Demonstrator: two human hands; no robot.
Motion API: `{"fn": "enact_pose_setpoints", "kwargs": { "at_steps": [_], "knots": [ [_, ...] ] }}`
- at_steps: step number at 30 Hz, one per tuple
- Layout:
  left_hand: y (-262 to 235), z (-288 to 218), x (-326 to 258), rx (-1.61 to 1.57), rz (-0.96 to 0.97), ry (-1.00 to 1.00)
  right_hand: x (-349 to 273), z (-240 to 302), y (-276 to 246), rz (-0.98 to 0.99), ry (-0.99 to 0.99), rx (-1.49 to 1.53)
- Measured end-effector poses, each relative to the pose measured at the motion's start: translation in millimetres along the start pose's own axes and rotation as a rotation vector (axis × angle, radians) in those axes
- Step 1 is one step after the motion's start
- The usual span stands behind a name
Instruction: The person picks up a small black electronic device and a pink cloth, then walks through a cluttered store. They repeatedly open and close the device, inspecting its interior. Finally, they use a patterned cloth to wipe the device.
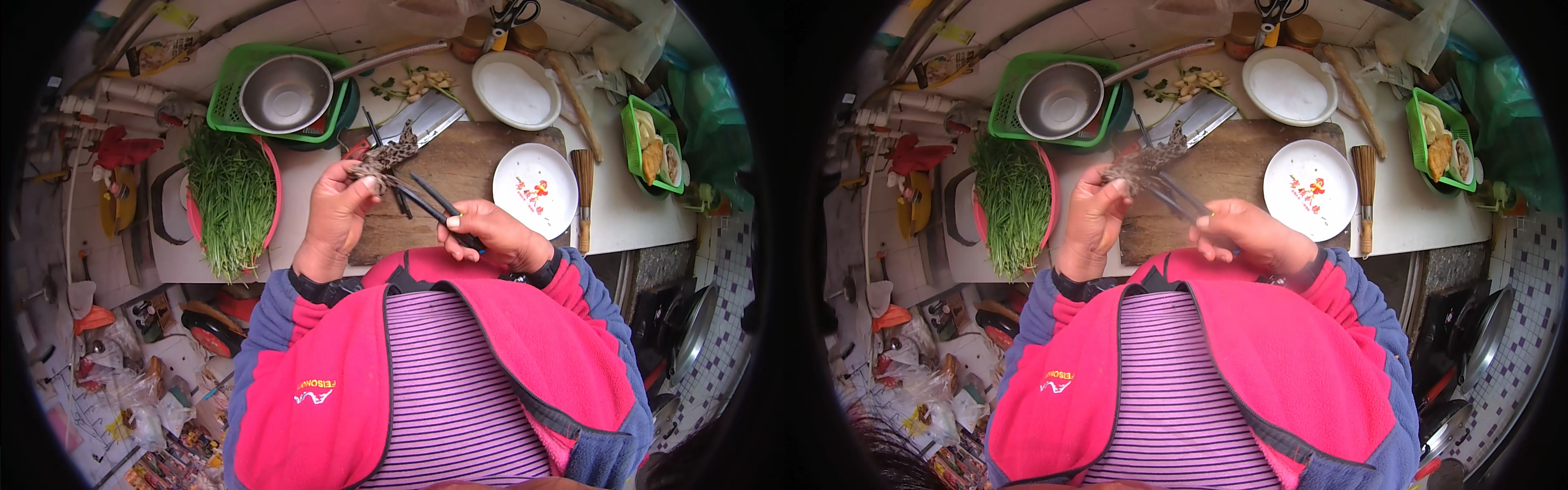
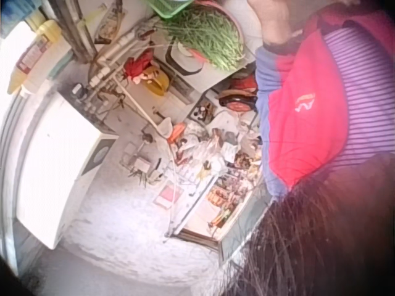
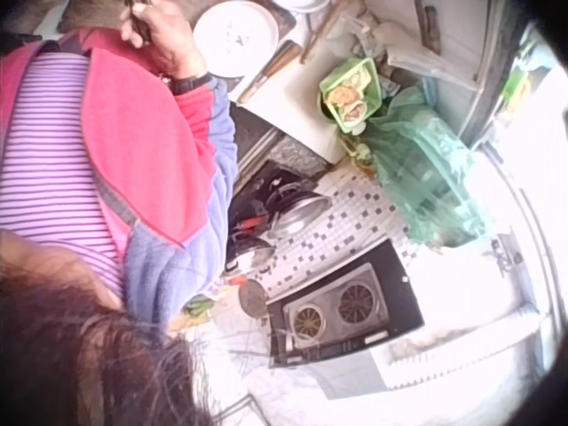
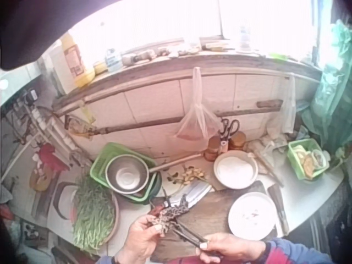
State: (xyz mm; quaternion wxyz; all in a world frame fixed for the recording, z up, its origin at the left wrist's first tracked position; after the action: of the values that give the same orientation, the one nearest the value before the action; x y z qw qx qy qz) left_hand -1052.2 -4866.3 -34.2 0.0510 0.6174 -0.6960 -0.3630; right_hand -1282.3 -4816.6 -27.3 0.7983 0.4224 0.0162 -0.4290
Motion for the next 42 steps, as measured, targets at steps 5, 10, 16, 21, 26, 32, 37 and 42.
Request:
{"fn": "enact_pose_setpoints", "kwargs": {
  "at_steps": [5,10,16,21,26,32,37,42],
  "knots": [
    [3.2,7.5,-8.2,-0.016,0.066,-0.11,0.2,0.6,1.5,-0.034,0.025,0.089],
    [6.6,15.6,-9.5,-0.021,0.141,-0.186,-1.5,4.9,5.7,0.04,-0.051,0.101],
    [11.1,21.4,-13.0,-0.043,0.191,-0.235,0.1,4.6,9.7,0.009,-0.118,0.116],
    [20.1,29.3,-17.2,0.083,0.219,-0.282,2.8,6.3,11.7,-0.023,-0.121,0.089],
    [24.1,35.5,-18.1,0.203,0.198,-0.245,5.9,4.0,15.0,-0.07,-0.145,0.086],
    [19.0,27.3,-13.5,0.07,0.027,-0.12,1.4,4.4,7.3,-0.054,-0.119,0.083],
    [28.9,34.9,-16.8,0.214,0.183,-0.248,7.6,-0.8,9.0,-0.121,-0.147,0.065],
    [29.2,24.9,-10.5,0.174,0.055,-0.165,4.9,4.3,9.1,-0.11,-0.214,-0.06]
  ]
}}
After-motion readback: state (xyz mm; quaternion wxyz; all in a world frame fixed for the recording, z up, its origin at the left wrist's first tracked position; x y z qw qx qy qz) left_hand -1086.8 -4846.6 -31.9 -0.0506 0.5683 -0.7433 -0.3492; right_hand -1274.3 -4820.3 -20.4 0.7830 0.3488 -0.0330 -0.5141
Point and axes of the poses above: each hand's wrist, its own x-axis towards the middle knuckle, its own y-axis out of the palm, z = x × y, the point moved 2 cm from there along x, towards the middle knuckle, and after that the axes turned 6 degrees about -y, right-handed, at the moved point
